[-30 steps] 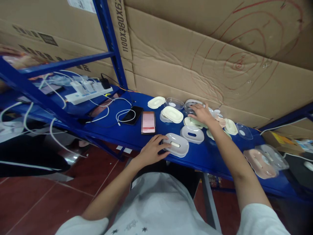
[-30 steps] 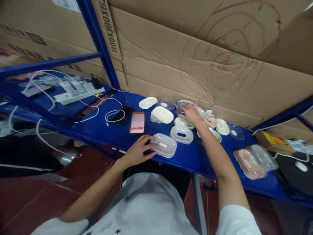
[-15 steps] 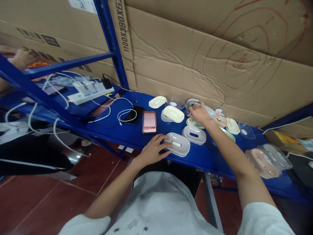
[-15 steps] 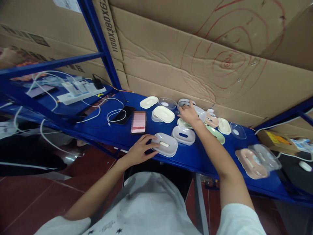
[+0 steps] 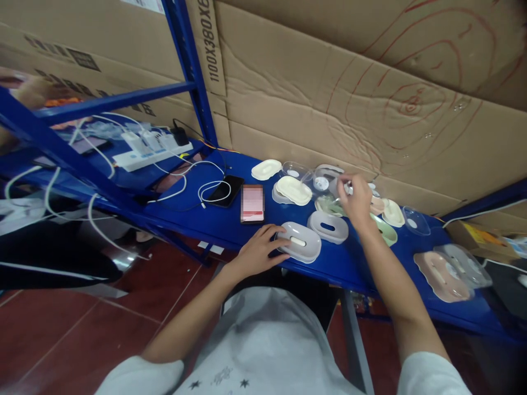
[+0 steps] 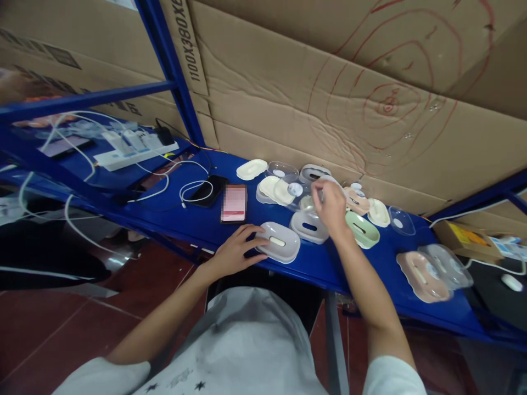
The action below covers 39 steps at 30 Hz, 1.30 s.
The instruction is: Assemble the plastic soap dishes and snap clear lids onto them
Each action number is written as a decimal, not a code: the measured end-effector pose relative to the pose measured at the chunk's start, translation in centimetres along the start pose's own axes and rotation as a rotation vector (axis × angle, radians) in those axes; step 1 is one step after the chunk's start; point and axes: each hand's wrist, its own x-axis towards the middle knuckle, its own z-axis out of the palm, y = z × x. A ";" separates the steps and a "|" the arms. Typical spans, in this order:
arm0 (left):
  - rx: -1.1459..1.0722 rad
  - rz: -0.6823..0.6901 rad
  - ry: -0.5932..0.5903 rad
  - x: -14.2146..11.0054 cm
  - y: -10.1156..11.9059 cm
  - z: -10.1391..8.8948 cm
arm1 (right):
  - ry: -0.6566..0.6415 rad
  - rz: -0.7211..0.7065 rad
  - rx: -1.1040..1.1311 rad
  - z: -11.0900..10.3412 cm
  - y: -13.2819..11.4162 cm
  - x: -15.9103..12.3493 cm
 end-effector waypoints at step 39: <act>-0.175 -0.248 -0.071 -0.3 -0.7 0.5 | -0.346 0.086 0.326 -2.3 -9.7 -16.9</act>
